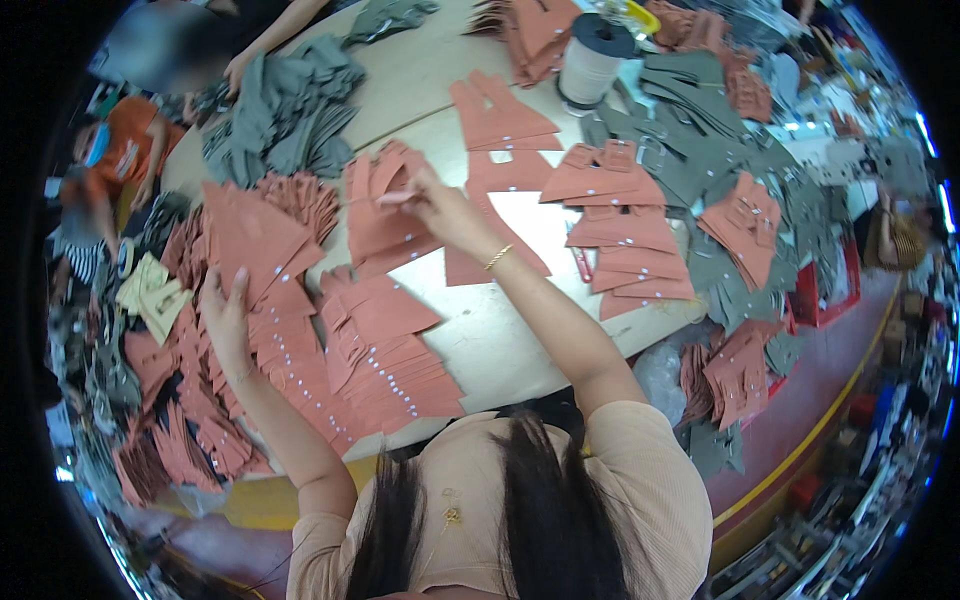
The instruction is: The person repeatedly picks up pink fabric pieces from a table, aligns them, and stacks them into neat piles. The person also moves some pieces aside to reach others and occasionally adjusts the stacks. Other workers are visible in the background handling similar materials.
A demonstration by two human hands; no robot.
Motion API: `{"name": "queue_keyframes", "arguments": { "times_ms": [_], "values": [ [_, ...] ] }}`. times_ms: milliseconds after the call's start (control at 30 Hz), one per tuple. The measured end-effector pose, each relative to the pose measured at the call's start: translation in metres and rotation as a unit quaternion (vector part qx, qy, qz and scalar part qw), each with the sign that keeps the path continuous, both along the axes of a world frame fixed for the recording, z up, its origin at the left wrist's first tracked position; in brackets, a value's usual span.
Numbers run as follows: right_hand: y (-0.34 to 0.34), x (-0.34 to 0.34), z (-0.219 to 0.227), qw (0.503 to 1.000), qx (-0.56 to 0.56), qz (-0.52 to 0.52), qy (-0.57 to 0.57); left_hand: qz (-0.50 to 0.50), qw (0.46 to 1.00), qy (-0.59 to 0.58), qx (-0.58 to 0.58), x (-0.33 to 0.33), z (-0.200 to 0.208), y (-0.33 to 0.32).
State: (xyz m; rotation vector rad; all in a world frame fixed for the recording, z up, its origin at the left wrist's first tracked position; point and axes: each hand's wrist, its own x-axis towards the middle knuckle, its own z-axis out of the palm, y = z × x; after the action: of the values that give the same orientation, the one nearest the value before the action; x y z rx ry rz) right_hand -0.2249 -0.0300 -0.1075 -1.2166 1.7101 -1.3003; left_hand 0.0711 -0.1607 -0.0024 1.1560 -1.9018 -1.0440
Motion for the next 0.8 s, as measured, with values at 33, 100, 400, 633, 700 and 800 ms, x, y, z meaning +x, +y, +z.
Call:
{"name": "queue_keyframes", "arguments": {
  "times_ms": [33, 100, 400, 633, 700, 800],
  "values": [
    [-0.003, 0.002, 0.002, 0.995, -0.067, -0.020, -0.069, -0.017, 0.999, 0.027, -0.005, -0.002, 0.003, 0.000],
    [-0.002, -0.013, 0.010, 0.996, -0.020, -0.052, -0.071, -0.031, 0.995, 0.093, 0.025, -0.013, 0.003, 0.005],
    [0.054, -0.070, 0.072, 0.978, -0.098, -0.180, -0.031, -0.082, 0.928, 0.152, 0.329, -0.097, -0.106, 0.014],
    [0.061, -0.068, 0.086, 0.986, -0.081, -0.143, -0.020, -0.040, 0.955, -0.295, 0.009, -0.103, -0.137, 0.017],
    [0.048, -0.060, 0.078, 0.983, -0.135, -0.092, -0.087, -0.018, 0.959, -0.252, -0.125, -0.102, -0.130, 0.021],
    [0.017, -0.046, 0.053, 0.986, -0.128, -0.060, -0.084, -0.029, 0.990, -0.031, 0.131, -0.102, -0.121, 0.014]
  ]
}}
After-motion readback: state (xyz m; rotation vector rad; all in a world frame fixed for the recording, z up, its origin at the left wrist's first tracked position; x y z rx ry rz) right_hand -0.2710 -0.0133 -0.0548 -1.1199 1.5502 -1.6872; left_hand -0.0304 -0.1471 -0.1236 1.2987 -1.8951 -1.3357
